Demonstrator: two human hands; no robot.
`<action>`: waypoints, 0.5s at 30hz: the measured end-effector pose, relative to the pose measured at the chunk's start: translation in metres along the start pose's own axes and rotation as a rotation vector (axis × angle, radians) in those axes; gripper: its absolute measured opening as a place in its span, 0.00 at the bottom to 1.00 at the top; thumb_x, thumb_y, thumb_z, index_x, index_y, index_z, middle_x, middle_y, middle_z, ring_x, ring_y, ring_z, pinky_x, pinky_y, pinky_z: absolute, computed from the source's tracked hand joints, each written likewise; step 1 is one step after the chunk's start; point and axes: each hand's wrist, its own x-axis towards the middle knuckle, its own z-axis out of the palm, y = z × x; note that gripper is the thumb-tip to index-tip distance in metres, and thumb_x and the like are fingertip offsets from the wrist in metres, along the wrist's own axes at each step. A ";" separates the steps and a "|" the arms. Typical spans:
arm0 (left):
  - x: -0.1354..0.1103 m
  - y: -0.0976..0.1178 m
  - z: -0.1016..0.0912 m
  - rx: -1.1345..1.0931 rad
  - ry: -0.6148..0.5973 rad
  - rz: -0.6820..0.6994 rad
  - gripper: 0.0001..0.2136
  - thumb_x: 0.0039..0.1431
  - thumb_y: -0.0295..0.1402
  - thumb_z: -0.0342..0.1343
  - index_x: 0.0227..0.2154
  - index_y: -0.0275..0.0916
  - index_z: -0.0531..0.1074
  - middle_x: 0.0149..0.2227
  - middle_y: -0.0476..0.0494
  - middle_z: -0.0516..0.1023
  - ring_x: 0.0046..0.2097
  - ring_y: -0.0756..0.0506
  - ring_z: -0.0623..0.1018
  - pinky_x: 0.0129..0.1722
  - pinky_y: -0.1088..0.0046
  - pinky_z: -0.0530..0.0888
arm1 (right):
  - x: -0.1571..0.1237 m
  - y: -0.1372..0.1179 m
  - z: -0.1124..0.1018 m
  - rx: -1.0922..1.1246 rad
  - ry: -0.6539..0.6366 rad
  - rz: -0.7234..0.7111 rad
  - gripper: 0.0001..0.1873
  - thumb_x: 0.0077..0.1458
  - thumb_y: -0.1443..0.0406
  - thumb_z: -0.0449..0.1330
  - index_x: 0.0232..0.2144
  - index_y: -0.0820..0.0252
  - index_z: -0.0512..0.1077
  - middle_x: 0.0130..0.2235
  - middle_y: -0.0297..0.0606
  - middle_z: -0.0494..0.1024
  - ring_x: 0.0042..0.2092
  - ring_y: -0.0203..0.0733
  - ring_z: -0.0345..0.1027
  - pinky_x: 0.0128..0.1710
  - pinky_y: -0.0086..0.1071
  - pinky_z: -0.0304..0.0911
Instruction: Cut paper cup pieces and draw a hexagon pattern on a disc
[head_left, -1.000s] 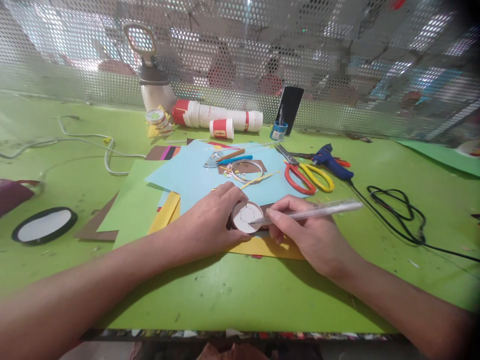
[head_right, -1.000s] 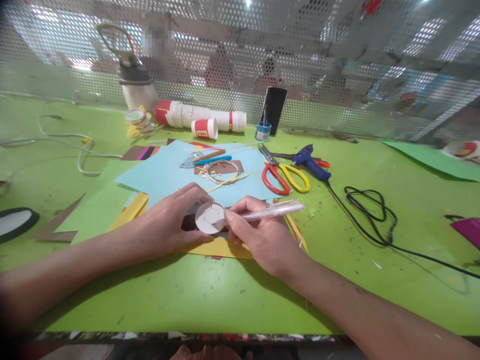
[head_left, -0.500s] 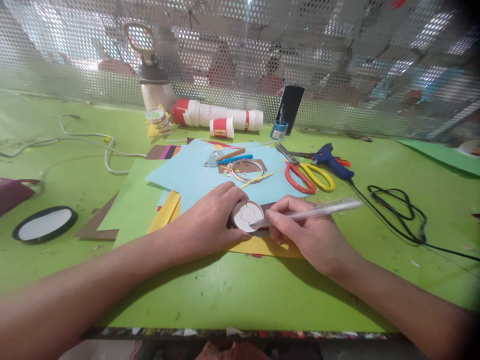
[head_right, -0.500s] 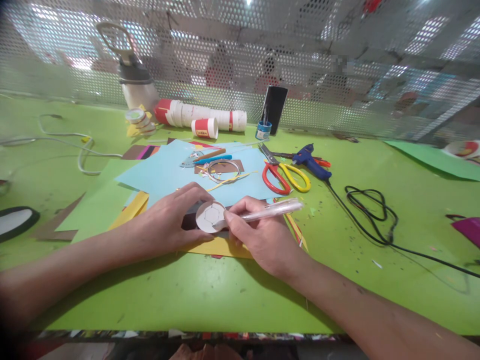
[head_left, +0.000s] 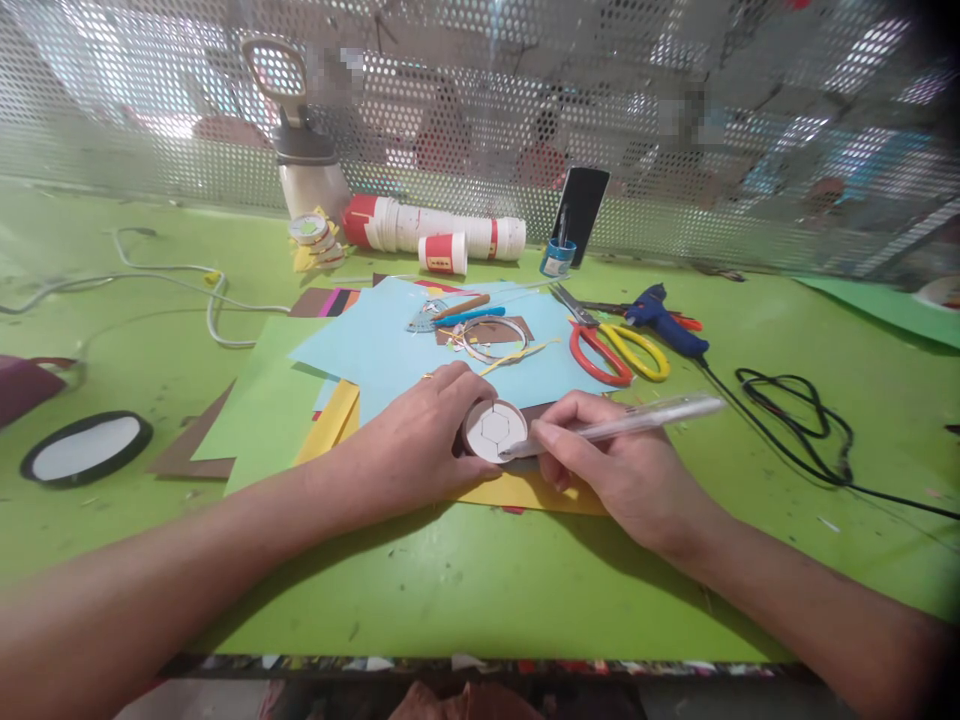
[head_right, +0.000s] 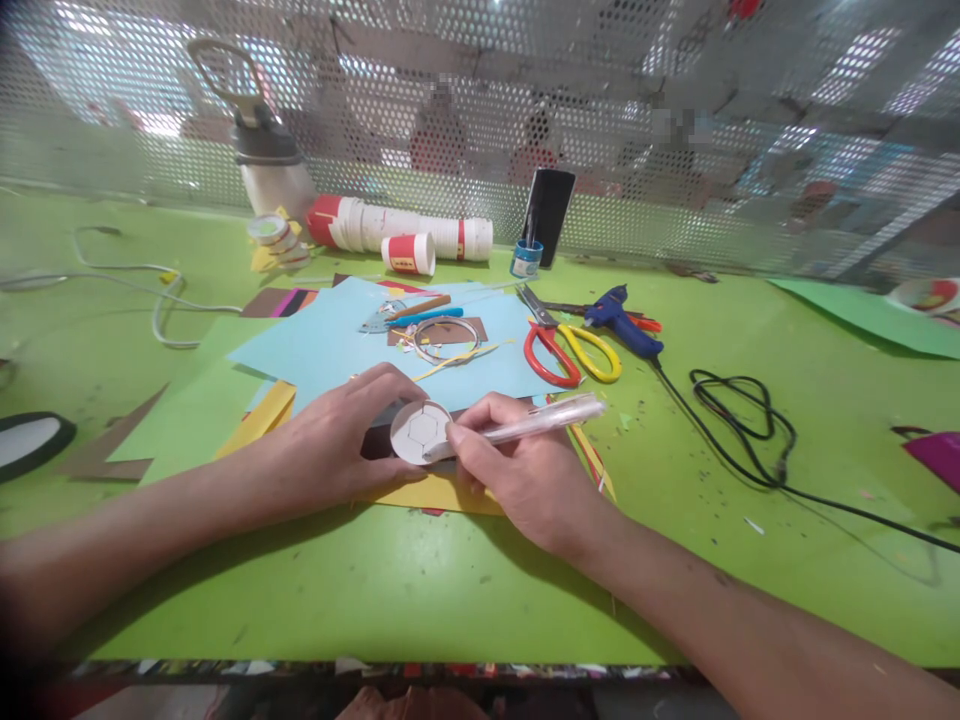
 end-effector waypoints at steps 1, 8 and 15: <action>0.000 0.000 0.000 -0.003 0.004 0.003 0.12 0.53 0.35 0.59 0.39 0.39 0.66 0.39 0.45 0.69 0.39 0.44 0.71 0.36 0.67 0.69 | 0.000 0.000 0.000 0.008 0.007 -0.013 0.10 0.60 0.61 0.57 0.27 0.58 0.68 0.22 0.28 0.72 0.25 0.32 0.64 0.28 0.27 0.62; 0.000 0.000 0.000 -0.010 0.006 0.016 0.12 0.54 0.35 0.59 0.40 0.39 0.66 0.39 0.46 0.68 0.39 0.45 0.71 0.37 0.68 0.69 | 0.001 0.001 0.001 0.023 0.014 -0.028 0.11 0.61 0.61 0.57 0.28 0.58 0.68 0.23 0.28 0.72 0.25 0.31 0.65 0.28 0.25 0.63; 0.000 -0.001 0.000 0.016 -0.006 0.010 0.13 0.53 0.34 0.59 0.40 0.39 0.66 0.39 0.46 0.69 0.39 0.45 0.71 0.37 0.67 0.68 | -0.001 0.002 0.000 0.008 -0.004 -0.007 0.10 0.60 0.61 0.57 0.28 0.58 0.69 0.22 0.28 0.71 0.24 0.30 0.64 0.26 0.25 0.61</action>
